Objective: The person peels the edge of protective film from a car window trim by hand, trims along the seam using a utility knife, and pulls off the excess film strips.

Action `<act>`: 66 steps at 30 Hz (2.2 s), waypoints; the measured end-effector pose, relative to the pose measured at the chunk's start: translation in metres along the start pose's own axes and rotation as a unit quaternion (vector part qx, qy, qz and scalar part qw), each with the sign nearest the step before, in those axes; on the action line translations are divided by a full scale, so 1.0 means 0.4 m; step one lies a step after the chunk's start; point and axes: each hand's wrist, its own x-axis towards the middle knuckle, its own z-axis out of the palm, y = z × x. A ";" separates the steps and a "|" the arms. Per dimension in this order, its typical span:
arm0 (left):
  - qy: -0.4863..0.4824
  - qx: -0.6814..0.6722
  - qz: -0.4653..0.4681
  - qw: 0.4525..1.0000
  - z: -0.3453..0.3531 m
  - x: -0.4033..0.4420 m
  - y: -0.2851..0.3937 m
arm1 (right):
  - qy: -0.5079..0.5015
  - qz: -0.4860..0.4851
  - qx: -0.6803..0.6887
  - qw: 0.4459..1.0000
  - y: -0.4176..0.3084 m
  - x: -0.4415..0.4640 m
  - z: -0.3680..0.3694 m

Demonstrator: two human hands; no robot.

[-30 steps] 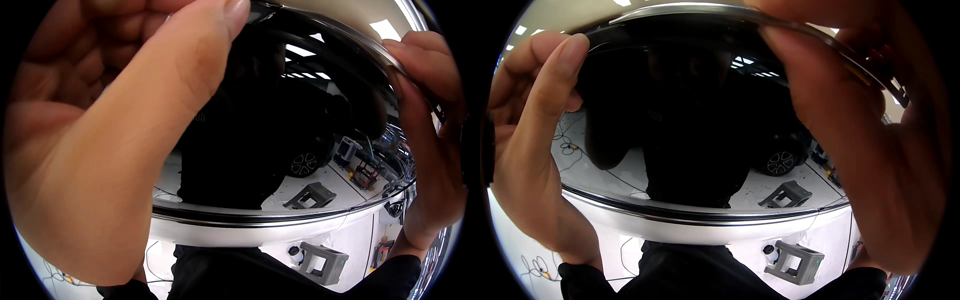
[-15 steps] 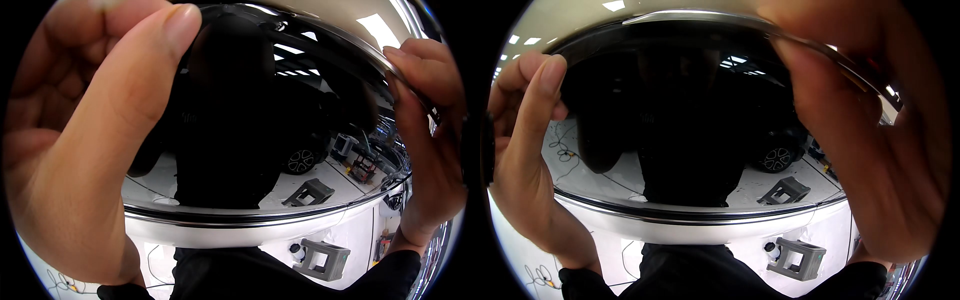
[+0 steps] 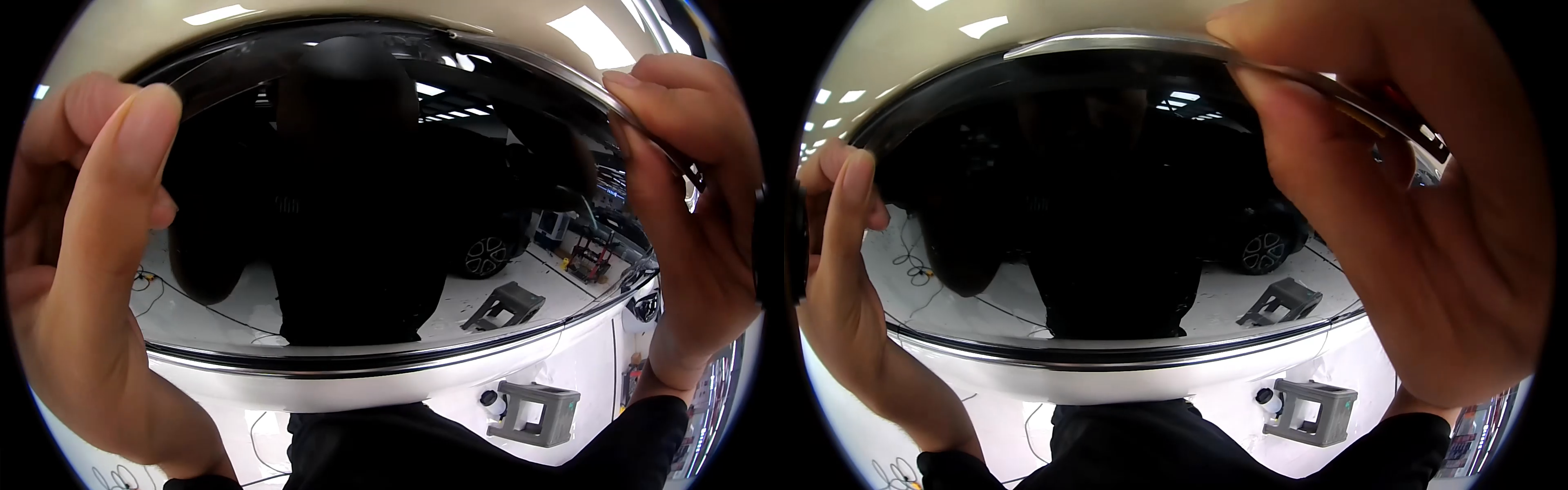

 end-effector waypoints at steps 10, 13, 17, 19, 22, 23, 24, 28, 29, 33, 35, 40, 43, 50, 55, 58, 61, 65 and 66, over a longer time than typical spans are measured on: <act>-0.018 -0.393 -0.087 0.915 0.015 0.016 0.074 | -0.001 0.012 -0.010 1.000 0.019 -0.025 -0.005; 0.000 -0.428 -0.092 0.899 0.017 0.023 0.080 | -0.004 0.015 -0.017 1.000 0.028 -0.030 -0.010; 0.010 -0.406 -0.073 0.911 0.018 0.025 0.071 | -0.003 0.020 -0.019 1.000 0.039 -0.038 -0.016; 0.002 -0.407 -0.045 0.912 0.018 0.032 0.044 | 0.001 0.032 -0.014 0.999 0.042 -0.043 -0.012; -0.012 -0.430 0.018 0.902 0.032 0.044 -0.008 | 0.010 0.043 -0.019 0.999 0.049 -0.055 -0.007; -0.019 -0.437 0.032 0.899 0.032 0.047 -0.016 | 0.011 0.045 -0.019 0.999 0.051 -0.057 -0.007; -0.029 -0.438 0.030 0.898 0.023 0.049 -0.013 | 0.011 0.048 -0.019 0.999 0.053 -0.059 -0.007; -0.039 -0.396 0.031 0.917 0.004 0.055 0.012 | 0.007 0.051 0.002 0.999 0.067 -0.064 -0.012; -0.038 -0.389 0.042 0.920 0.003 0.056 0.012 | 0.008 0.047 0.004 0.999 0.071 -0.065 -0.013; -0.051 -0.399 0.099 0.910 0.004 0.066 -0.020 | 0.011 0.037 -0.007 0.999 0.084 -0.076 -0.018; -0.053 -0.315 0.058 0.946 -0.013 0.049 -0.054 | 0.011 0.043 -0.016 0.999 0.084 -0.085 -0.021; -0.015 -0.142 -0.044 0.989 -0.045 -0.013 -0.156 | 0.015 0.052 -0.010 0.998 0.095 -0.094 -0.020; -0.057 -0.249 -0.046 0.966 -0.066 -0.002 -0.141 | 0.015 0.059 -0.007 0.998 0.102 -0.104 -0.023; -0.048 -0.430 0.106 0.895 -0.004 0.062 -0.041 | 0.028 0.074 0.002 0.997 0.113 -0.124 -0.020; -0.045 -0.334 0.044 0.940 -0.042 0.020 -0.133 | 0.031 0.081 0.006 0.996 0.133 -0.141 -0.027; -0.040 -0.266 -0.001 0.963 -0.072 -0.010 -0.219 | 0.031 0.088 0.013 0.996 0.135 -0.149 -0.029; -0.039 -0.213 -0.038 0.975 -0.092 -0.029 -0.308 | 0.030 0.087 0.029 0.995 0.144 -0.156 -0.031; -0.038 -0.178 -0.072 0.981 -0.119 -0.048 -0.396 | 0.023 0.110 0.065 0.992 0.146 -0.161 -0.034; -0.039 -0.177 -0.078 0.980 -0.124 -0.051 -0.414 | 0.019 0.112 0.071 0.991 0.149 -0.162 -0.036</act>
